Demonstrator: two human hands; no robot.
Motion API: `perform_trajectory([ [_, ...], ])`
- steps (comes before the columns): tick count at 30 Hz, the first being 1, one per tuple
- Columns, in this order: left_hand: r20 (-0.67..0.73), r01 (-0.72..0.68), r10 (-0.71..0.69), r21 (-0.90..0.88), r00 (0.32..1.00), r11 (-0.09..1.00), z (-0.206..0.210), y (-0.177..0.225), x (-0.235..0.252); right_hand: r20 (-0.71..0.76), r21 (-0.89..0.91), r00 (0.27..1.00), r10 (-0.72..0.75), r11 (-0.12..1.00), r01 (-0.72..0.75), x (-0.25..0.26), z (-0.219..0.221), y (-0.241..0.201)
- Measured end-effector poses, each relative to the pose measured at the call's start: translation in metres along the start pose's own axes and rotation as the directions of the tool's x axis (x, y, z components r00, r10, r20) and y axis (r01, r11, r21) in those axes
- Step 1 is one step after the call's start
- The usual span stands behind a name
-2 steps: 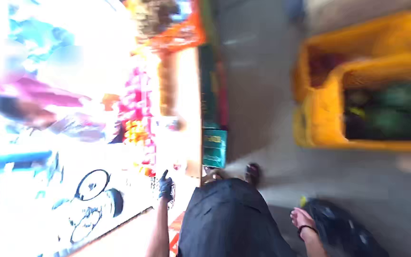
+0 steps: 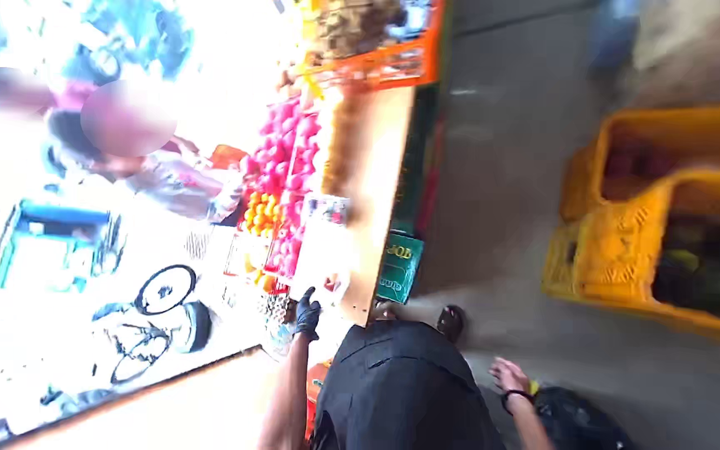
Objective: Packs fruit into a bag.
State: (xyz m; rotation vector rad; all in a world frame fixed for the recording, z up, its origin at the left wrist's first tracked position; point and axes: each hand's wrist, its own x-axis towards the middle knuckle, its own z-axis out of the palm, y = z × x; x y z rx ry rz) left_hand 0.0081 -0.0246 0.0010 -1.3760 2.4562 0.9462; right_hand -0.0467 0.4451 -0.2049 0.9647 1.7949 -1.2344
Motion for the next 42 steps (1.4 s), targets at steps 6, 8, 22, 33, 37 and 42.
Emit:
perform_trajectory([
  [6,0.114,0.101,-0.048,-0.514,0.992,0.852,0.022,-0.063,0.044,0.315,-0.187,0.792,-0.524,0.784,0.592,-0.073,0.173,-0.217],
  [8,0.109,0.088,-0.032,-0.563,0.994,0.822,0.026,-0.073,0.045,0.478,-0.215,0.632,-0.61,0.617,0.757,-0.095,0.226,-0.258],
  [22,0.249,0.072,0.082,-0.554,0.965,0.829,0.016,-0.102,0.076,0.772,-0.622,0.576,-0.27,-0.127,0.773,-0.159,0.38,-0.297],
  [33,0.147,0.113,-0.036,-0.559,0.989,0.822,0.013,-0.087,0.091,0.854,-0.278,0.419,-0.309,0.411,0.868,-0.129,0.343,-0.323],
  [37,0.139,0.128,-0.062,-0.542,0.988,0.831,0.012,-0.083,0.09,0.901,-0.295,0.385,-0.198,0.372,0.88,-0.119,0.34,-0.334],
  [42,0.178,0.166,-0.088,-0.489,0.98,0.857,0.01,-0.081,0.081,0.872,-0.454,0.486,-0.052,0.283,0.845,-0.123,0.354,-0.341],
])
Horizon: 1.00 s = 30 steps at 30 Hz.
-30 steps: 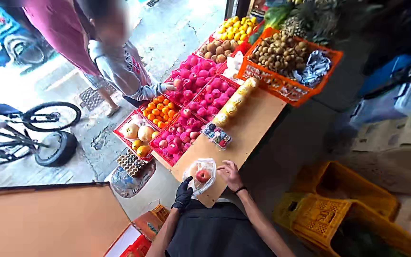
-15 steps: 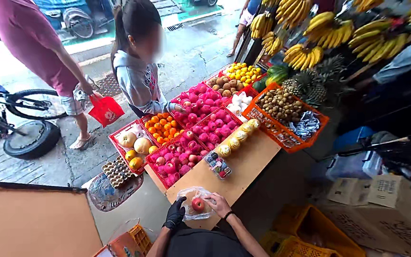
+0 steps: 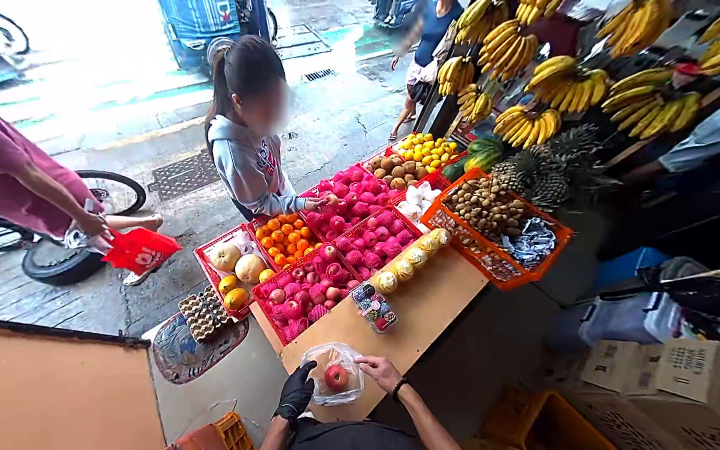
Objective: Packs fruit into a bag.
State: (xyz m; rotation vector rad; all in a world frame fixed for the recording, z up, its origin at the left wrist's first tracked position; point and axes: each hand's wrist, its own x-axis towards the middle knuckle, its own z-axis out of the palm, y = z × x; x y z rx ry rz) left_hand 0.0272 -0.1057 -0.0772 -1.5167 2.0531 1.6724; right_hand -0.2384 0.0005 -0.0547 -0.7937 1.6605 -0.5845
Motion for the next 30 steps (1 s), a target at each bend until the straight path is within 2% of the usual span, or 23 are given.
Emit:
perform_trajectory([
  [3,-0.005,0.02,-0.02,-0.016,1.0,1.0,0.001,0.01,-0.016,0.007,-0.126,0.996,0.089,0.988,-0.087,0.005,0.001,-0.002],
  [6,-0.006,0.018,-0.018,0.006,1.0,1.0,0.001,0.022,-0.023,0.041,-0.177,0.995,0.096,0.98,-0.087,0.022,-0.001,0.014],
  [9,-0.026,0.047,-0.047,-0.014,0.999,0.999,0.012,0.019,-0.027,0.067,-0.19,0.995,0.078,0.98,-0.064,0.036,-0.002,0.036],
  [14,-0.072,0.056,-0.061,-0.072,0.996,0.996,0.023,0.019,-0.04,0.118,-0.155,0.981,0.152,0.979,-0.133,0.017,-0.015,0.016],
  [17,-0.115,0.055,-0.069,-0.123,0.991,0.991,0.031,0.017,-0.039,0.101,-0.109,0.981,0.165,0.982,-0.154,0.024,-0.02,0.029],
  [20,-0.15,0.07,-0.098,-0.183,0.984,0.981,0.041,0.006,-0.041,0.159,-0.118,0.97,0.183,0.979,-0.165,0.036,-0.022,0.044],
  [23,-0.18,0.071,-0.11,-0.21,0.977,0.975,0.042,0.001,-0.043,0.226,-0.119,0.96,0.165,0.983,-0.141,0.045,-0.021,0.037],
  [26,-0.223,0.062,-0.115,-0.229,0.968,0.972,0.048,-0.014,-0.038,0.185,-0.134,0.974,0.127,0.986,-0.103,0.065,-0.014,0.051],
  [30,-0.242,0.091,-0.147,-0.231,0.959,0.969,0.048,-0.013,-0.04,0.099,-0.071,0.98,0.17,0.984,-0.163,0.067,-0.012,0.057],
])
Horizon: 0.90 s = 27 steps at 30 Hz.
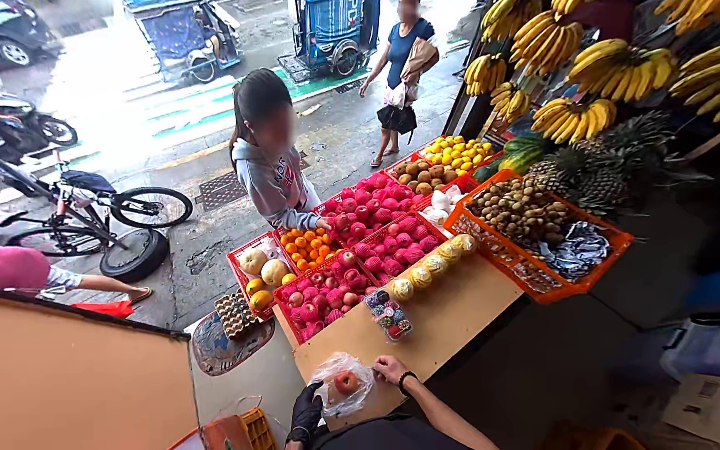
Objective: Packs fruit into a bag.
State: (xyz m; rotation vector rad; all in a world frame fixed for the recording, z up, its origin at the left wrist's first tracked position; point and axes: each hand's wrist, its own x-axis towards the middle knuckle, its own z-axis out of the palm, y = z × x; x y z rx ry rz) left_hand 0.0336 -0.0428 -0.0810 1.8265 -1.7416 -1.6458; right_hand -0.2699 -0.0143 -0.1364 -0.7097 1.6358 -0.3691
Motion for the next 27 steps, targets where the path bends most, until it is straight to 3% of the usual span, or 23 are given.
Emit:
perform_trajectory([
  [5,-0.043,0.029,-0.031,-0.06,0.999,0.998,0.004,-0.004,-0.008,-0.013,-0.056,1.0,0.004,0.998,-0.005,-0.012,0.001,-0.013],
  [9,-0.033,0.033,-0.036,-0.087,0.999,0.996,0.011,-0.007,-0.013,0.003,-0.244,1.0,-0.03,0.969,0.03,-0.013,-0.011,-0.037],
  [12,-0.045,0.021,-0.026,-0.099,0.999,0.995,0.009,-0.008,-0.009,-0.163,-0.06,0.958,-0.237,0.971,0.23,-0.024,-0.024,-0.103],
  [15,-0.035,0.03,-0.034,-0.104,0.999,0.994,0.011,-0.006,-0.008,-0.324,0.235,0.923,-0.208,0.927,0.292,-0.02,-0.033,-0.159],
  [16,-0.031,0.024,-0.027,-0.095,0.999,0.995,0.011,-0.006,-0.007,-0.327,0.394,0.935,-0.137,0.88,0.266,-0.013,-0.033,-0.171],
  [18,-0.015,0.014,-0.015,-0.073,1.0,0.997,0.01,-0.005,-0.006,-0.177,0.745,0.984,0.001,0.654,0.134,0.008,-0.028,-0.179],
  [21,0.005,0.027,-0.027,-0.06,1.0,0.998,0.008,0.0,-0.006,0.017,0.94,0.999,-0.047,0.341,0.0,0.031,-0.015,-0.177],
  [23,-0.006,0.034,-0.035,-0.067,0.999,0.997,0.005,0.001,-0.007,0.06,0.96,0.994,-0.091,0.279,-0.032,0.035,-0.007,-0.18],
  [27,-0.036,0.056,-0.059,-0.089,0.998,0.994,0.004,-0.003,-0.01,0.059,0.977,0.998,-0.031,0.208,-0.051,0.027,0.003,-0.191],
])
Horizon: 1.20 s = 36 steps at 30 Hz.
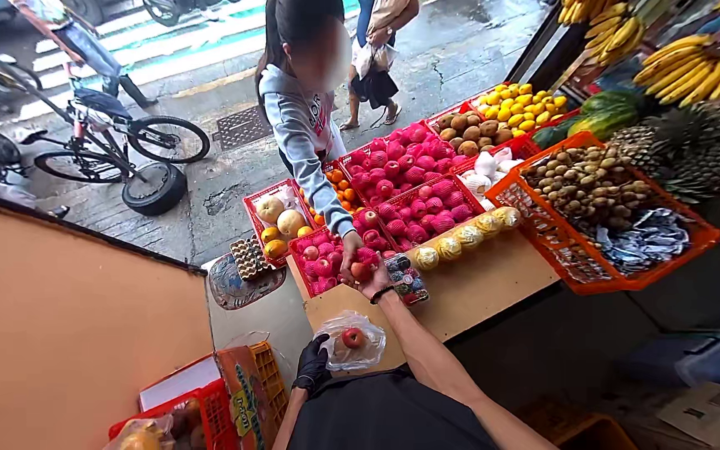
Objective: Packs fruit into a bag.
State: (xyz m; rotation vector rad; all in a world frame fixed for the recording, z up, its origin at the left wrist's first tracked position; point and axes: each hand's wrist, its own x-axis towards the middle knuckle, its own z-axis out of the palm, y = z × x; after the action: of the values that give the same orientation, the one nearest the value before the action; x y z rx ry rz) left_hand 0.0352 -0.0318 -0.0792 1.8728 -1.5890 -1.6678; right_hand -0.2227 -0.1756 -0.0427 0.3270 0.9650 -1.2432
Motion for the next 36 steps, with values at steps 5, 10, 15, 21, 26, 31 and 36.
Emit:
perform_trajectory([
  [5,0.018,0.037,-0.037,0.014,0.999,0.999,-0.001,0.006,-0.003,-0.016,-0.066,1.0,-0.006,0.998,0.005,-0.044,0.018,-0.001],
  [10,0.022,0.014,-0.014,-0.004,1.0,1.0,-0.001,0.001,0.0,-0.012,-0.117,0.998,-0.063,0.991,0.061,-0.059,0.016,-0.002],
  [15,0.027,-0.001,0.001,-0.001,1.0,1.0,0.0,0.001,0.001,-0.03,-0.14,0.995,-0.099,0.986,0.094,-0.064,0.013,-0.005],
  [21,0.045,-0.04,0.041,-0.019,0.998,0.999,-0.001,0.009,0.001,0.091,-0.48,0.996,0.011,0.877,0.034,-0.096,0.002,-0.016],
  [26,0.048,-0.046,0.06,-0.253,0.997,0.966,0.0,0.01,0.001,0.355,-0.923,0.828,0.435,0.306,0.235,-0.07,-0.046,0.041],
  [31,0.04,-0.092,0.114,-0.353,0.993,0.931,-0.011,0.043,-0.03,0.18,-0.978,0.931,0.318,-0.046,0.205,-0.071,-0.037,0.108],
  [36,-0.029,-0.101,0.102,-0.562,0.994,0.821,-0.01,0.04,-0.021,0.198,-0.945,0.939,0.28,-0.2,0.259,-0.078,-0.017,0.122],
])
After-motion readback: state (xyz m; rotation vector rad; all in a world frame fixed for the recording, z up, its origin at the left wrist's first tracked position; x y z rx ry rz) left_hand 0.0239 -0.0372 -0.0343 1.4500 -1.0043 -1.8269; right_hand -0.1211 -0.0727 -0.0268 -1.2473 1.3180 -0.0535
